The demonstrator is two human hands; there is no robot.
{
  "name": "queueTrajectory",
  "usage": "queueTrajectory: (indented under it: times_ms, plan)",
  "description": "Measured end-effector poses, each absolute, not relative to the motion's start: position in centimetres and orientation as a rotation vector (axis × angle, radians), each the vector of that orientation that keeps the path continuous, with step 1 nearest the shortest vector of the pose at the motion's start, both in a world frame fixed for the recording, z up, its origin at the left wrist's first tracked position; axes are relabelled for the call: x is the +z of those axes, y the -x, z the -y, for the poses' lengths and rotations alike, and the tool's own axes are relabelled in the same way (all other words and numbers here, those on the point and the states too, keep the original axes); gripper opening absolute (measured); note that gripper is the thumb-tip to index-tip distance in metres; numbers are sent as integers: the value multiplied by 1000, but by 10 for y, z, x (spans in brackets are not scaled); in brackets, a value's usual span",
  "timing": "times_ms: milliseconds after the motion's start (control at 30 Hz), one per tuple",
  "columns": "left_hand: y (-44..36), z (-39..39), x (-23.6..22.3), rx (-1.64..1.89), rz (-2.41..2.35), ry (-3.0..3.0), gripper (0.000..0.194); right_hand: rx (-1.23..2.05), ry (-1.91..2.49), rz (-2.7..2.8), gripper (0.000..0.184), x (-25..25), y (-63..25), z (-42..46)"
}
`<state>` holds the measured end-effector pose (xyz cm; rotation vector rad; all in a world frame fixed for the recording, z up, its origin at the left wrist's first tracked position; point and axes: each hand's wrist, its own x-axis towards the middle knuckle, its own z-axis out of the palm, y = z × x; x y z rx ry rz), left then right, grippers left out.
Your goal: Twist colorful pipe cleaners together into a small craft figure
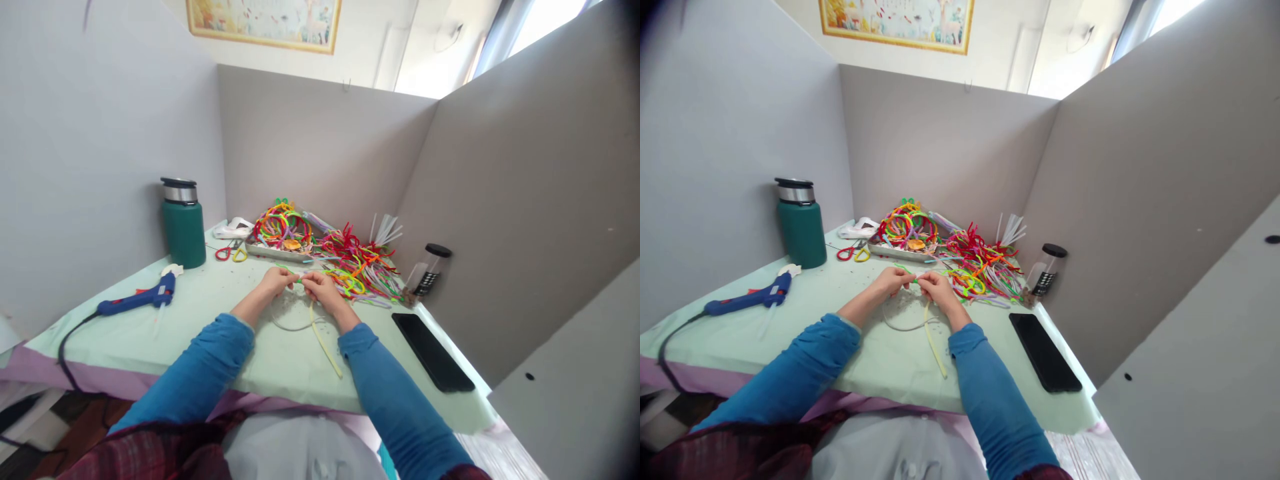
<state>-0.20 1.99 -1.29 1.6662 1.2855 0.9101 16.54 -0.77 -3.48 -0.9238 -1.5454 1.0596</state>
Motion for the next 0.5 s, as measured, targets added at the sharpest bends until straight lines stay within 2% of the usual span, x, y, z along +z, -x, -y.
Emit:
queueTrajectory:
  times_ms: [267,500]
  plan:
    - [0,-18,-10,1081,-1328,-1880,26,1052,936,1516,19,-33,-164,8]
    - [1,-16,-9,1099,-1324,-2006,22,1066,939,1483,20,-33,-163,8]
